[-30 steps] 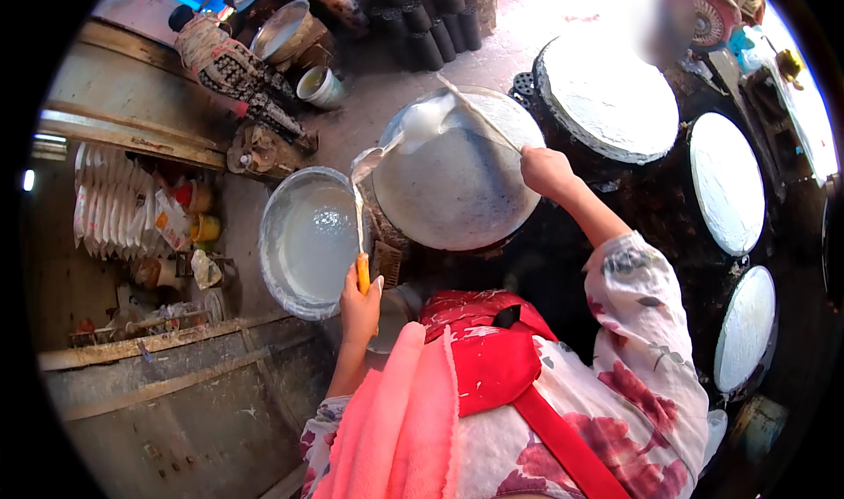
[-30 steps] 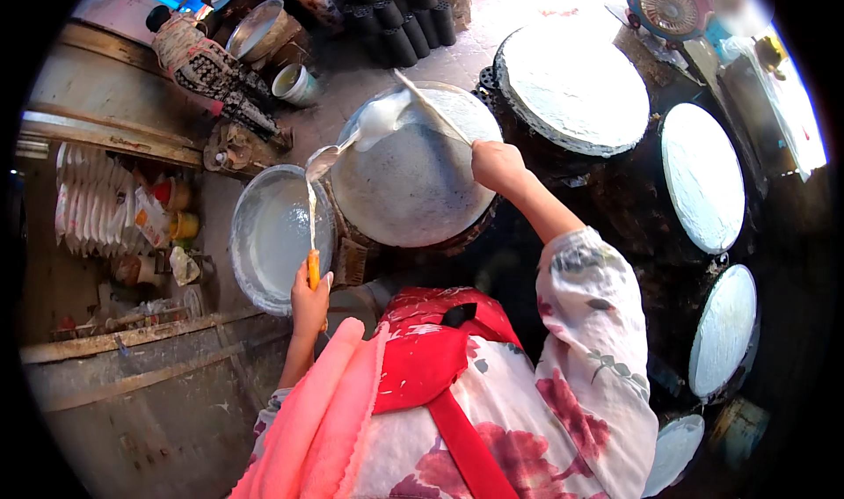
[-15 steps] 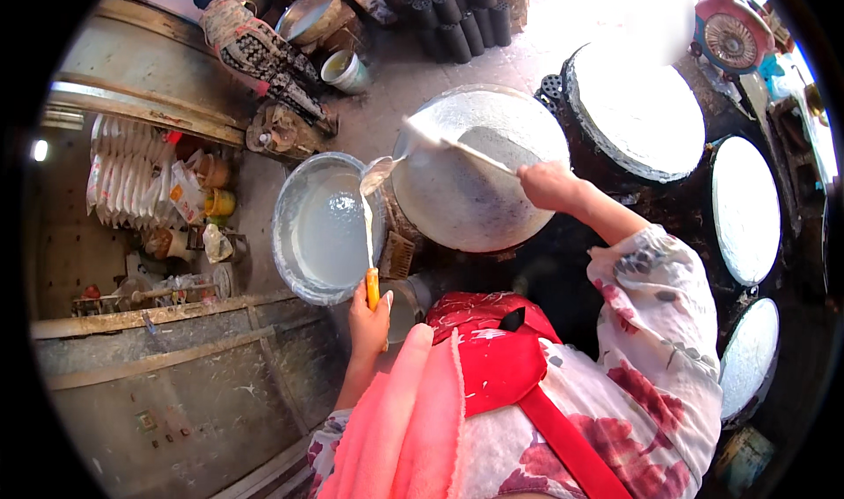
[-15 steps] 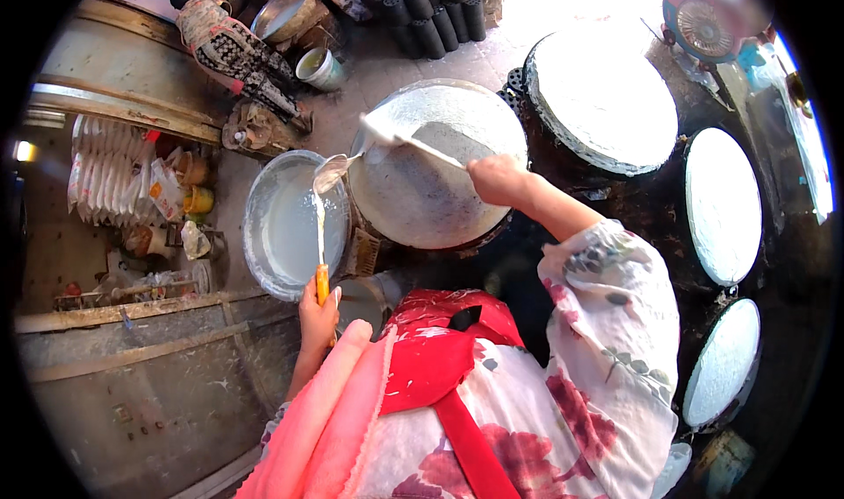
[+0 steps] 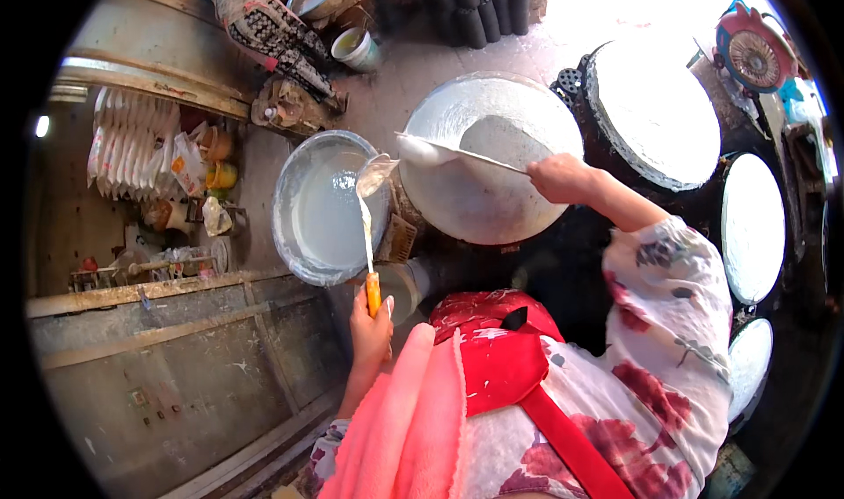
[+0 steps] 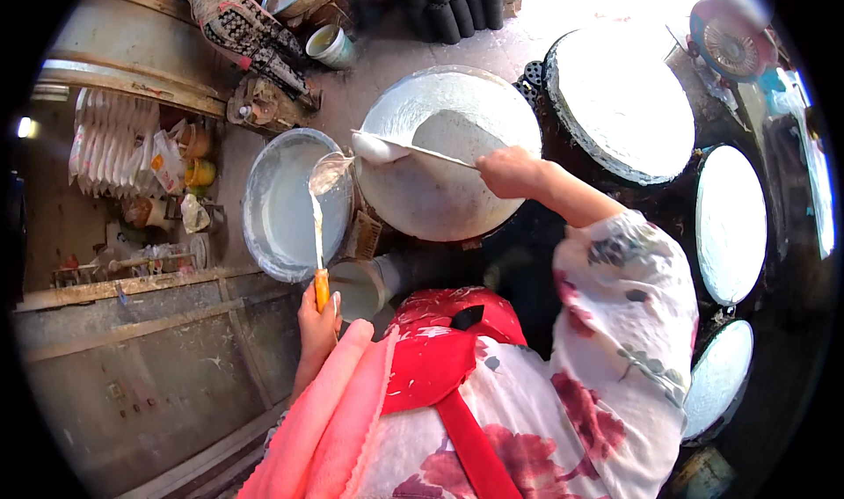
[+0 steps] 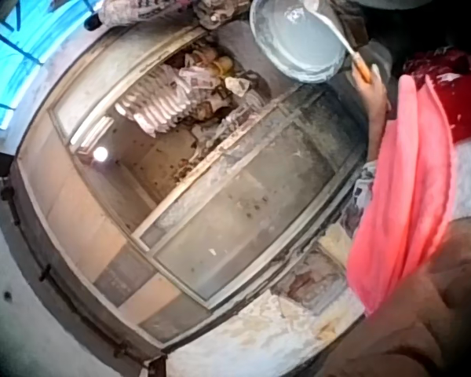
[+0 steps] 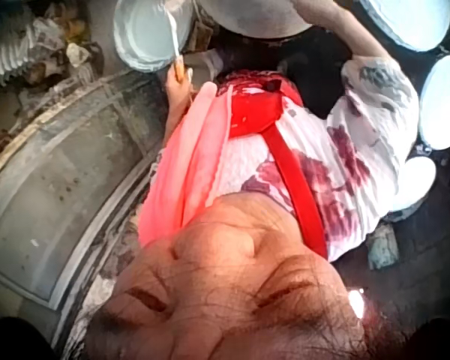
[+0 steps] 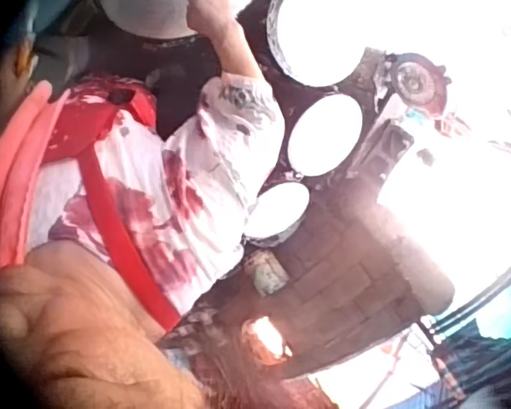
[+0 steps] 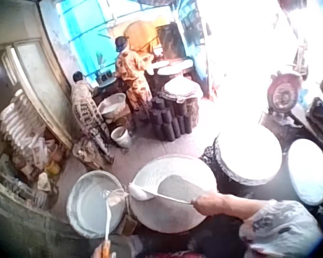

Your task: The person scoops white batter from a large metal basin using a ladle and pours it onto several hot, round griddles. They use a long, thin metal spatula to spread the batter evenly into thin, circular layers. The person repeatedly checks the cooking progress and flips the cakes to cook the other side.

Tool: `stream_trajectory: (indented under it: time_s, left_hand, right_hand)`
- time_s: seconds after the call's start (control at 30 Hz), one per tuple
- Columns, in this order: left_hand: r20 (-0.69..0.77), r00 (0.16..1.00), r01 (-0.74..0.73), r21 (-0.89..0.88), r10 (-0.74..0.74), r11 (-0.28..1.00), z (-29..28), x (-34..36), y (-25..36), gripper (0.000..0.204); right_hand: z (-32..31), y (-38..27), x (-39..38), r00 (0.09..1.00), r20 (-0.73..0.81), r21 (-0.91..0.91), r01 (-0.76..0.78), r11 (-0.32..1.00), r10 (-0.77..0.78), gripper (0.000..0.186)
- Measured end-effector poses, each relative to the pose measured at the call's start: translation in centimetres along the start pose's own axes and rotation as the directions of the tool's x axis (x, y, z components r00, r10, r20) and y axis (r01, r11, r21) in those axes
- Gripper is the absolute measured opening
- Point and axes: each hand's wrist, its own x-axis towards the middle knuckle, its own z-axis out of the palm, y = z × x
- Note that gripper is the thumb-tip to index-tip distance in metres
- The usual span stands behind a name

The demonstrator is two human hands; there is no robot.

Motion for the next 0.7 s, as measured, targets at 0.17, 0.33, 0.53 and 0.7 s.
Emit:
stream_trajectory:
  time_s: [0.17, 0.33, 0.53, 0.7]
  left_hand:
    - [0.034, 0.998, -0.053, 0.066, 0.051, 0.996, -0.8, 0.1, -0.4, 0.045]
    - [0.25, 0.936, -0.326, 0.358, 0.246, 0.875, -2.1, -0.7, -1.8, 0.053]
    - [0.464, 0.851, -0.4, 0.274, 0.244, 0.875, -3.6, -1.6, -3.5, 0.056]
    - [0.401, 0.814, -0.492, 0.091, 0.42, 0.866, -6.2, -1.1, -5.0, 0.047]
  right_hand:
    - [1.0, -1.5, -8.1, 0.999, 0.044, -0.054, 0.021, 0.998, -0.019, 0.013]
    - [3.4, -5.0, -16.4, 0.987, -0.081, 0.031, -0.139, 0.99, 0.141, 0.015]
    - [10.4, -11.5, -22.9, 0.811, -0.188, 0.349, -0.472, 0.809, 0.554, 0.016]
    - [14.1, -20.1, -13.1, 0.77, -0.084, 0.738, -0.379, 0.559, 0.632, 0.03]
